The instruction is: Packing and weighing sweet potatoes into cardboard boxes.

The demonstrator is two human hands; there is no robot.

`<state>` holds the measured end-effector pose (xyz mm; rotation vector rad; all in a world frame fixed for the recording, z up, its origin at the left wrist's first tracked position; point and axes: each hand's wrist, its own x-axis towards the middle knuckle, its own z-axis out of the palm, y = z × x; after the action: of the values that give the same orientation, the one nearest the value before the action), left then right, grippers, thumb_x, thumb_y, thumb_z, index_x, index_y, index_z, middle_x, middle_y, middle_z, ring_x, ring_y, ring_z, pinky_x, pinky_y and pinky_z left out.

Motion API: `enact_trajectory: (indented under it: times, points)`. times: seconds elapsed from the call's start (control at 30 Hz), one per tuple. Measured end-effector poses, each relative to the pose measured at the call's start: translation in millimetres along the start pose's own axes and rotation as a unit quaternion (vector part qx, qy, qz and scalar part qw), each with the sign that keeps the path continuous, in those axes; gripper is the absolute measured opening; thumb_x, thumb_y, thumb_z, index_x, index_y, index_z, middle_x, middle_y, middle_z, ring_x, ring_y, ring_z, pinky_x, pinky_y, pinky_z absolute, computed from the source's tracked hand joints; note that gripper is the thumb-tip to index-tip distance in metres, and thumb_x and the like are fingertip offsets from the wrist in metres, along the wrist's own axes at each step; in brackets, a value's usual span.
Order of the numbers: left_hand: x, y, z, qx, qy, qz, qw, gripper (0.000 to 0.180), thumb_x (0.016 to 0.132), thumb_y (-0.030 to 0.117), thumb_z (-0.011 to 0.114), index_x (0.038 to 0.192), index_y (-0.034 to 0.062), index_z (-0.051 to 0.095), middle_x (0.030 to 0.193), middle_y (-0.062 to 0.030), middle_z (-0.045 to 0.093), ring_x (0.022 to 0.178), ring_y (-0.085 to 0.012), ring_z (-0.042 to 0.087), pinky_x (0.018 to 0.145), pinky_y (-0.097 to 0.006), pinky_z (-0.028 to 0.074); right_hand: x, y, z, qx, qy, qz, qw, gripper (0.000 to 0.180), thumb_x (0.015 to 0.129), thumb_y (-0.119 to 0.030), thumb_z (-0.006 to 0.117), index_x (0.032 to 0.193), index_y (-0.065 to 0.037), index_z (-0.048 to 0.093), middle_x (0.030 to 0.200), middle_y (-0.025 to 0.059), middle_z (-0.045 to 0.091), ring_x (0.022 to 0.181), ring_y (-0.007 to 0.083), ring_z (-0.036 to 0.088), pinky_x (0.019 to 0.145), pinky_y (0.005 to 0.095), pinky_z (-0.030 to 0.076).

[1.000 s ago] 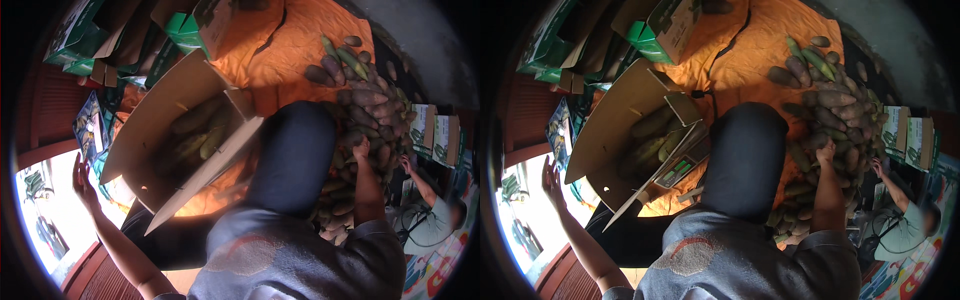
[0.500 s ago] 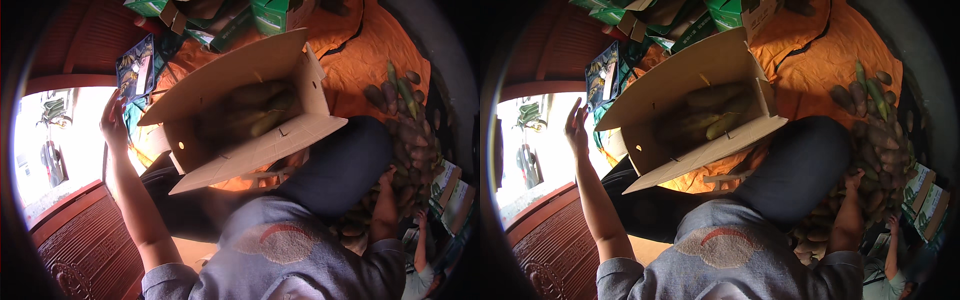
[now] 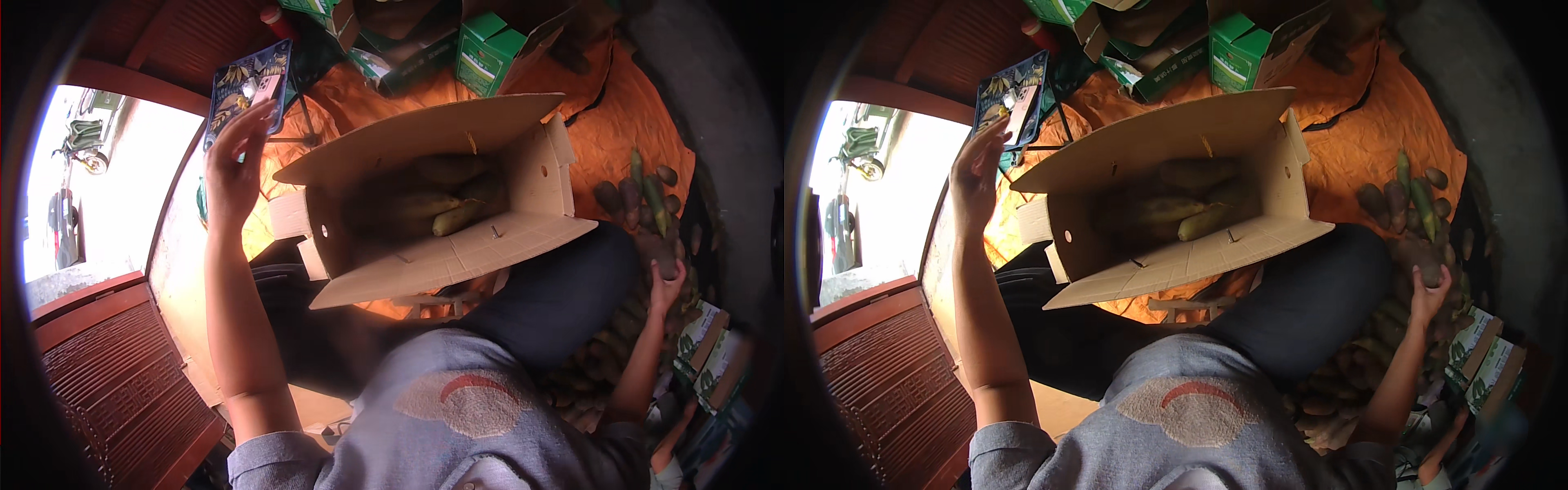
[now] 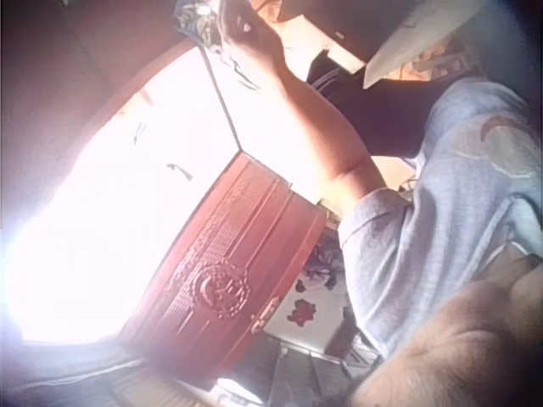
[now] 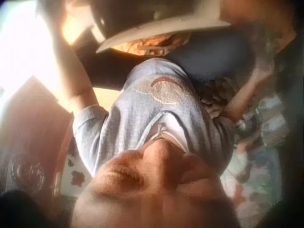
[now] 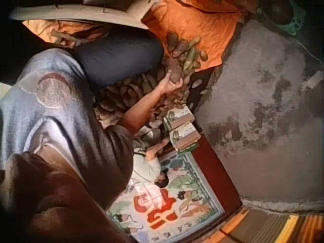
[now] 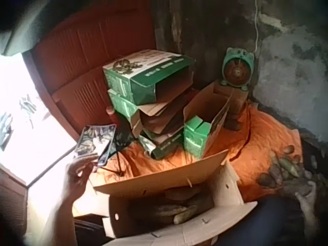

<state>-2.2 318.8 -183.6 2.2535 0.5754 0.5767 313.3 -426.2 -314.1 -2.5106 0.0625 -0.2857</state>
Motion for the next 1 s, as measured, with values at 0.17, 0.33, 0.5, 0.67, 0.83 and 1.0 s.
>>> enact_trajectory:
  times: [0.17, 0.33, 0.5, 0.67, 0.83, 1.0]
  points:
    - [5.3, 46.5, 13.5, 0.068, -0.096, 0.002, 0.993, 0.03, 0.099, 0.022, 0.063, 0.124, 0.0056, 0.069, 0.123, -0.0142, 0.07, 0.114, -0.0267, 0.067, 0.097, -0.038, 0.052, 7.5, -217.4, -44.5, 0.177, -0.052, -0.159, 0.97, 0.067, 0.088, -0.011, 0.076, 0.144, -0.003, 0.042, 0.141, 0.0179, 0.048, 0.128, 0.0243, 0.05, 0.108, 0.0354, 0.041]
    - [3.7, 44.0, 16.5, 0.122, -0.124, 0.081, 0.981, 0.032, 0.093, 0.02, 0.069, 0.123, 0.0088, 0.07, 0.12, -0.0128, 0.071, 0.107, -0.0306, 0.069, 0.092, -0.039, 0.054, -39.9, -371.1, -27.2, 0.271, -0.224, -0.311, 0.883, 0.078, 0.08, -0.015, 0.079, 0.145, 0.002, 0.038, 0.138, 0.0179, 0.049, 0.125, 0.024, 0.053, 0.106, 0.0356, 0.043]
    - [1.5, 34.6, 16.6, 0.14, -0.134, 0.052, 0.98, 0.029, 0.091, 0.016, 0.07, 0.119, 0.0079, 0.071, 0.118, -0.0107, 0.071, 0.104, -0.0294, 0.07, 0.09, -0.038, 0.055, -89.2, -456.0, 28.4, 0.102, -0.389, -0.425, 0.811, 0.066, 0.067, -0.014, 0.084, 0.127, -0.004, 0.056, 0.123, 0.0108, 0.06, 0.115, 0.0236, 0.061, 0.094, 0.0359, 0.05]
    - [2.0, 34.7, 16.8, 0.138, -0.137, 0.061, 0.979, 0.024, 0.09, 0.013, 0.07, 0.112, 0.0057, 0.074, 0.117, -0.0096, 0.072, 0.101, -0.0293, 0.071, 0.089, -0.038, 0.056, -124.6, -471.8, 62.7, -0.083, -0.345, -0.55, 0.755, 0.063, 0.066, -0.019, 0.085, 0.123, -0.007, 0.06, 0.114, 0.0085, 0.06, 0.103, 0.0311, 0.063, 0.086, 0.0429, 0.053]
    - [-1.4, 29.9, 13.6, 0.139, -0.139, 0.076, 0.978, 0.019, 0.09, 0.013, 0.07, 0.106, 0.0033, 0.075, 0.115, -0.0106, 0.072, 0.098, -0.0293, 0.071, 0.088, -0.037, 0.057, -117.8, -456.7, 39.4, 0.071, -0.305, -0.492, 0.812, 0.054, 0.077, -0.008, 0.078, 0.129, -0.005, 0.062, 0.12, 0.0135, 0.063, 0.099, 0.0281, 0.066, 0.083, 0.0357, 0.054]
    - [2.9, 25.5, 21.3, 0.109, -0.156, 0.07, 0.979, 0.023, 0.091, 0.017, 0.071, 0.109, 0.0029, 0.074, 0.114, -0.0118, 0.073, 0.097, -0.0287, 0.072, 0.085, -0.035, 0.057, -58.8, -373.1, 16.2, 0.213, -0.121, -0.342, 0.907, 0.034, 0.096, 0.0, 0.062, 0.13, 0.002, 0.059, 0.122, 0.0112, 0.064, 0.097, 0.0125, 0.063, 0.086, 0.0283, 0.053]
